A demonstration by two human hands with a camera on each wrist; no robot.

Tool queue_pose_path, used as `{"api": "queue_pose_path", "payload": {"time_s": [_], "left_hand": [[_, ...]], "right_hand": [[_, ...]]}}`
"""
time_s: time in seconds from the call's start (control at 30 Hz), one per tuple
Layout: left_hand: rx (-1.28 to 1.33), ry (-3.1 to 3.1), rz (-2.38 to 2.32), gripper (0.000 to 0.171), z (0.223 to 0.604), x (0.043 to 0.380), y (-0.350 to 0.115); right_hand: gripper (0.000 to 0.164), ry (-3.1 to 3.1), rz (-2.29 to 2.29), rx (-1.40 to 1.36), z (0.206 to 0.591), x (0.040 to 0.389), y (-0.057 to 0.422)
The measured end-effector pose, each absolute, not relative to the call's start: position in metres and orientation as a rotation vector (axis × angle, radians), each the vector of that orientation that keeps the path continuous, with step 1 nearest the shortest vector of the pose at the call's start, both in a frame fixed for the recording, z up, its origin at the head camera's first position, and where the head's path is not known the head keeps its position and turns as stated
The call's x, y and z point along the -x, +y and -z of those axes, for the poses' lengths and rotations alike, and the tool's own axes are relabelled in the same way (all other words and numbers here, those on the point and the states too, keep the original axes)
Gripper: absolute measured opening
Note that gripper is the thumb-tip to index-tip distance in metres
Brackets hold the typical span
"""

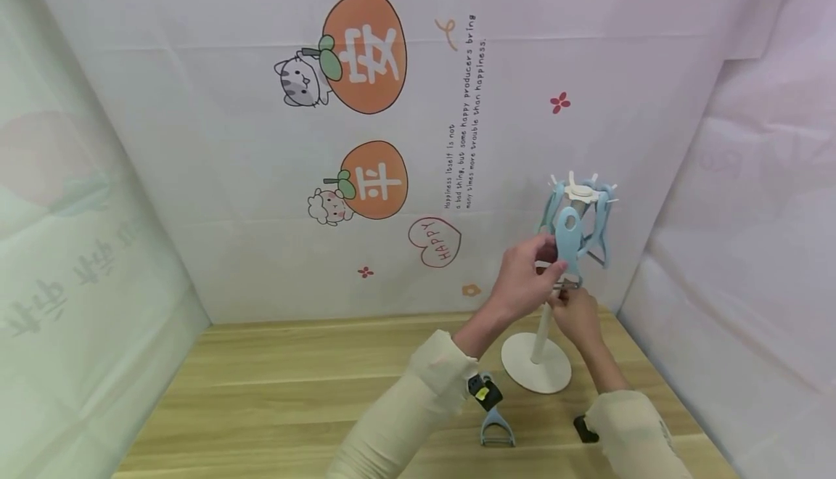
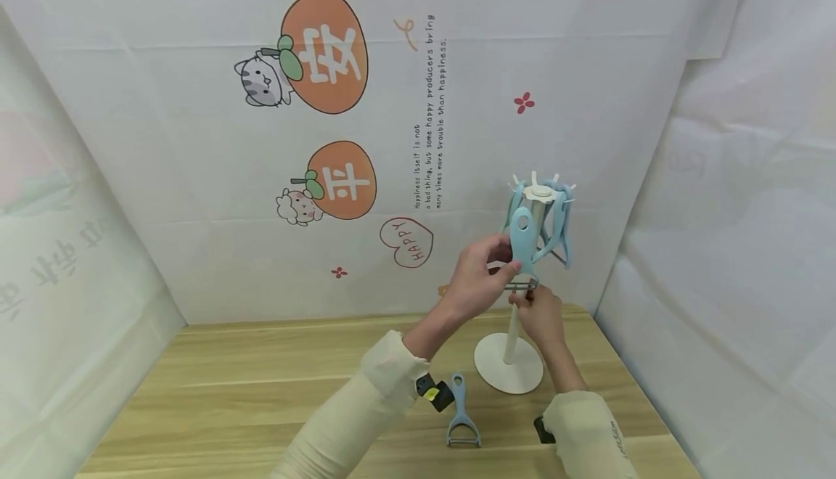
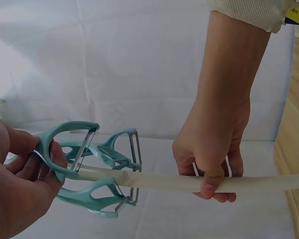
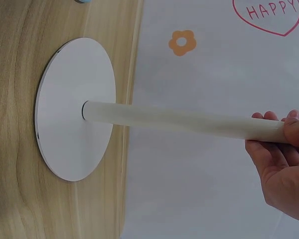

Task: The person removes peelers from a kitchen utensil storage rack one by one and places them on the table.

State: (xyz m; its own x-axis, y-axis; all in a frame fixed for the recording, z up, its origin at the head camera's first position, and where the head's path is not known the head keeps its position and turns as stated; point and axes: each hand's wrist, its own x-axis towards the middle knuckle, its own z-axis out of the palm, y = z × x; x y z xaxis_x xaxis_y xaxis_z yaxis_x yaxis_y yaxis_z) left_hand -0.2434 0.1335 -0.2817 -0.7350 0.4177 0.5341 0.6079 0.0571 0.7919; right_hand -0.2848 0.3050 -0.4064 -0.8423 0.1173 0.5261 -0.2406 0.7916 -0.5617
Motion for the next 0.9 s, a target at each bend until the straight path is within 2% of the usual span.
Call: {"api": "queue_pose_path", "payload": {"time_s": [0.23,0.63,0.77,0.9], "left_hand": [[1.026,-2.142,1.806,0.017,0.295,0.244,0.129],[0.959,-2.18,1.845,0.016,0.319,0.245,0.12],[0.925,-2.21,1.84,0.014,0.327,0.243,0.115],[0.913,-2.229,1.858,0.015,0.335,0.242,0.11]], "right_hand": [[0.016,-2.483,-0.903,-0.01,0.407,0.286,0.306],[0.017,-2.443,-0.864,-0.088,0.405,0.284,0.307],[0.022,-2.454,-0.902,-0.098,0.404,0.282,0.306],[0.017,-2.451,-0.941,-0.073,0.406,0.282,0.305]]}}
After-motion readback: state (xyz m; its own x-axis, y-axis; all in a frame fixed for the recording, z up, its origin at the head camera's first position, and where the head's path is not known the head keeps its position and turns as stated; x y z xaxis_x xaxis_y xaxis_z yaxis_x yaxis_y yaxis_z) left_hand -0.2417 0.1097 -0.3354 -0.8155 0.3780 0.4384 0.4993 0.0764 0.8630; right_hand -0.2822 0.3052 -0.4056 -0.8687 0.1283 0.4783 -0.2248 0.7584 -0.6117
